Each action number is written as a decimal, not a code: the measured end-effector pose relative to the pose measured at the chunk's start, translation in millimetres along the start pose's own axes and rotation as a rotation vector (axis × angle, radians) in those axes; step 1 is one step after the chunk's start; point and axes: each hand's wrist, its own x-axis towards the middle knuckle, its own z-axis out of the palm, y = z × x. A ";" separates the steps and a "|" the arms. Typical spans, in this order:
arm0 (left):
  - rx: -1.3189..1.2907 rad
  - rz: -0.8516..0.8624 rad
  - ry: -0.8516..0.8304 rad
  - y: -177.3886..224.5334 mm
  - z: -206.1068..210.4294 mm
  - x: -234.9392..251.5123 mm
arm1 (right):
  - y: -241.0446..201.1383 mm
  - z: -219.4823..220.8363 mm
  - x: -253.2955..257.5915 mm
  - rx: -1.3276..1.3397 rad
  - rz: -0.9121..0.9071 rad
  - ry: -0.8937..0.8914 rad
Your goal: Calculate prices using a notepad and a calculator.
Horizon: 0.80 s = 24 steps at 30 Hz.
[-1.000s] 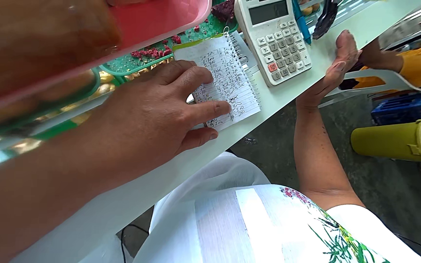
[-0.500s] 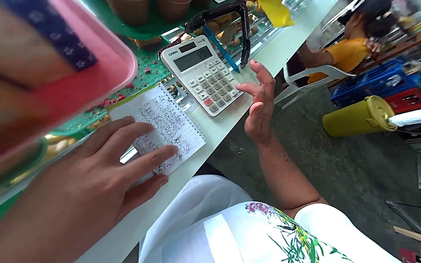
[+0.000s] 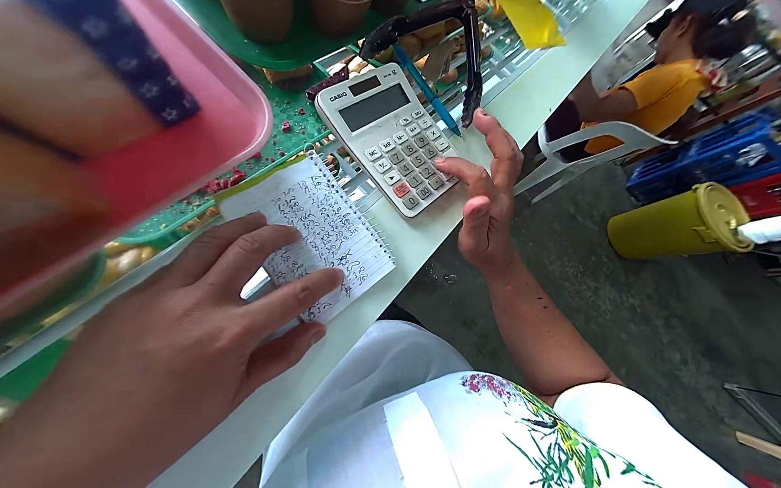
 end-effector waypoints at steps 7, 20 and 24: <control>-0.034 -0.002 0.004 -1.3 1.7 -0.5 | -5.7 10.2 -16.3 -0.006 -0.127 0.019; -0.026 -0.003 0.009 -3.7 3.5 -2.1 | 11.4 -3.9 -7.2 0.030 0.003 0.095; -0.007 -0.011 0.012 -2.4 2.2 -1.5 | 14.6 -3.1 -6.3 -0.075 -0.009 0.040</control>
